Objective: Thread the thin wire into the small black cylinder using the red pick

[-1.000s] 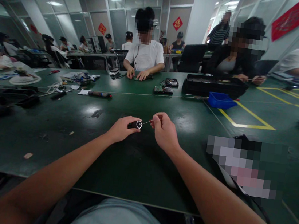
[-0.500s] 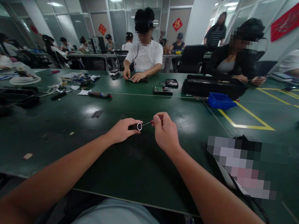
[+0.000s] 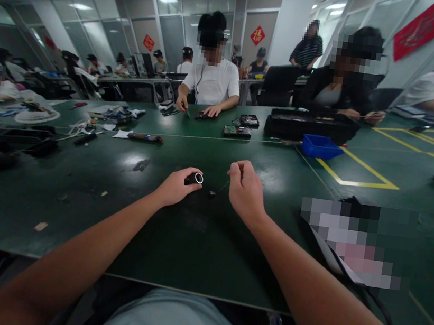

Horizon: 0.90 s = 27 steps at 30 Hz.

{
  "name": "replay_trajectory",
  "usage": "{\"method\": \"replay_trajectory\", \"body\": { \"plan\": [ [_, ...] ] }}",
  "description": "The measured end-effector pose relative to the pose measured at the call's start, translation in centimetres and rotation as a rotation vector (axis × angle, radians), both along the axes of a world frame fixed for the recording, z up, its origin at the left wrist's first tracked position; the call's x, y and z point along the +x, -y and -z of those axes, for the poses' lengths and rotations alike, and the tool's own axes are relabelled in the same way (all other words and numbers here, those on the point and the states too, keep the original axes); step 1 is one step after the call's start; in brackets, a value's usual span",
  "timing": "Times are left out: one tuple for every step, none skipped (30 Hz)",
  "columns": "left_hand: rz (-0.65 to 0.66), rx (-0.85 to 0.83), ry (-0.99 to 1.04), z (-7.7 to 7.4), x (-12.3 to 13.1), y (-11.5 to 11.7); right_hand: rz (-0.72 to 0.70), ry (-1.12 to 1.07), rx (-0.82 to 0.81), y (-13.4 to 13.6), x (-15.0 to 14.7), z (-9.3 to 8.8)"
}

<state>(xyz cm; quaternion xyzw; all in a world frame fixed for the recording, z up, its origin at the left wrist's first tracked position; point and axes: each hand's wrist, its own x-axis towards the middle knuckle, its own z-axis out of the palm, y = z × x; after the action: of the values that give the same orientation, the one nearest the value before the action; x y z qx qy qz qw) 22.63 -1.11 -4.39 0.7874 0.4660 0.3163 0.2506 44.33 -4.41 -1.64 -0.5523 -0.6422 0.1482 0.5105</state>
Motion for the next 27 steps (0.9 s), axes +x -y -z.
{"method": "replay_trajectory", "body": {
  "plan": [
    [-0.009,-0.022,0.046,0.0,-0.1,-0.1,-0.011,-0.012,0.009,0.0,0.0,0.0],
    [-0.009,-0.047,0.094,0.0,-0.1,-0.2,-0.024,-0.02,0.014,-0.1,0.1,0.1],
    [-0.001,-0.076,0.141,0.0,-0.2,-0.2,-0.034,-0.021,0.011,-0.2,0.1,0.2],
    [0.011,-0.111,0.18,-0.2,-0.2,-0.2,-0.037,-0.014,0.002,-0.3,0.1,0.3],
    [0.026,-0.152,0.206,-0.3,-0.3,-0.2,-0.034,-0.001,-0.013,-0.4,0.1,0.3],
    [0.041,-0.193,0.216,-0.6,-0.2,-0.1,-0.029,0.017,-0.029,-0.4,0.2,0.4],
    [0.054,-0.226,0.206,-1.0,-0.2,0.0,-0.026,0.036,-0.044,-0.4,0.2,0.3],
    [0.067,-0.243,0.175,-1.3,-0.1,0.2,-0.025,0.054,-0.056,-0.4,0.2,0.3],
    [0.075,-0.24,0.126,-1.7,0.1,0.4,-0.025,0.07,-0.068,-0.4,0.2,0.2],
    [0.078,-0.219,0.067,-2.0,0.2,0.6,-0.024,0.084,-0.082,-0.3,0.1,0.1],
    [0.078,-0.187,0.004,-2.3,0.4,0.8,-0.026,0.095,-0.098,-0.3,0.1,0.0],
    [0.08,-0.152,-0.055,-2.5,0.7,0.9,-0.031,0.103,-0.117,-0.2,0.1,-0.2],
    [0.086,-0.12,-0.107,-2.6,0.9,1.0,-0.04,0.11,-0.137,-0.1,0.1,-0.3],
    [0.097,-0.091,-0.152,-2.6,1.2,1.0,-0.049,0.117,-0.155,0.0,0.0,-0.3],
    [0.117,-0.064,-0.199,-2.6,1.5,0.9,-0.057,0.123,-0.17,0.0,0.0,-0.4],
    [0.142,-0.038,-0.255,-2.5,1.8,0.8,-0.065,0.128,-0.183,0.1,0.0,-0.4],
    [0.161,-0.009,-0.321,-2.3,2.1,0.6,-0.069,0.133,-0.191,0.0,0.0,-0.4],
    [0.171,0.016,-0.393,-2.2,2.4,0.5,-0.071,0.136,-0.194,0.0,0.0,-0.3],
    [0.172,0.035,-0.465,-2.0,2.7,0.3,-0.076,0.141,-0.192,0.0,0.0,-0.3],
    [0.168,0.043,-0.533,-1.9,3.0,0.1,-0.083,0.148,-0.188,-0.1,0.1,-0.2],
    [0.16,0.041,-0.591,-1.8,3.3,0.0,-0.092,0.157,-0.186,-0.1,0.1,-0.2],
    [0.153,0.037,-0.637,-1.7,3.6,-0.1,-0.103,0.169,-0.183,-0.2,0.1,-0.1],
    [0.151,0.035,-0.672,-1.7,3.8,-0.1,-0.115,0.186,-0.182,-0.2,0.1,-0.1],
    [0.152,0.038,-0.697,-1.6,3.9,-0.2,-0.132,0.209,-0.182,-0.2,0.1,0.0],
    [0.152,0.048,-0.711,-1.6,4.0,-0.2,-0.153,0.237,-0.184,-0.2,0.1,0.0],
    [0.154,0.062,-0.712,-1.5,3.9,-0.3,-0.177,0.268,-0.185,-0.2,0.0,0.0],
    [0.158,0.074,-0.7,-1.6,3.8,-0.3,-0.2,0.3,-0.188,-0.1,0.0,0.0]
  ]
}}
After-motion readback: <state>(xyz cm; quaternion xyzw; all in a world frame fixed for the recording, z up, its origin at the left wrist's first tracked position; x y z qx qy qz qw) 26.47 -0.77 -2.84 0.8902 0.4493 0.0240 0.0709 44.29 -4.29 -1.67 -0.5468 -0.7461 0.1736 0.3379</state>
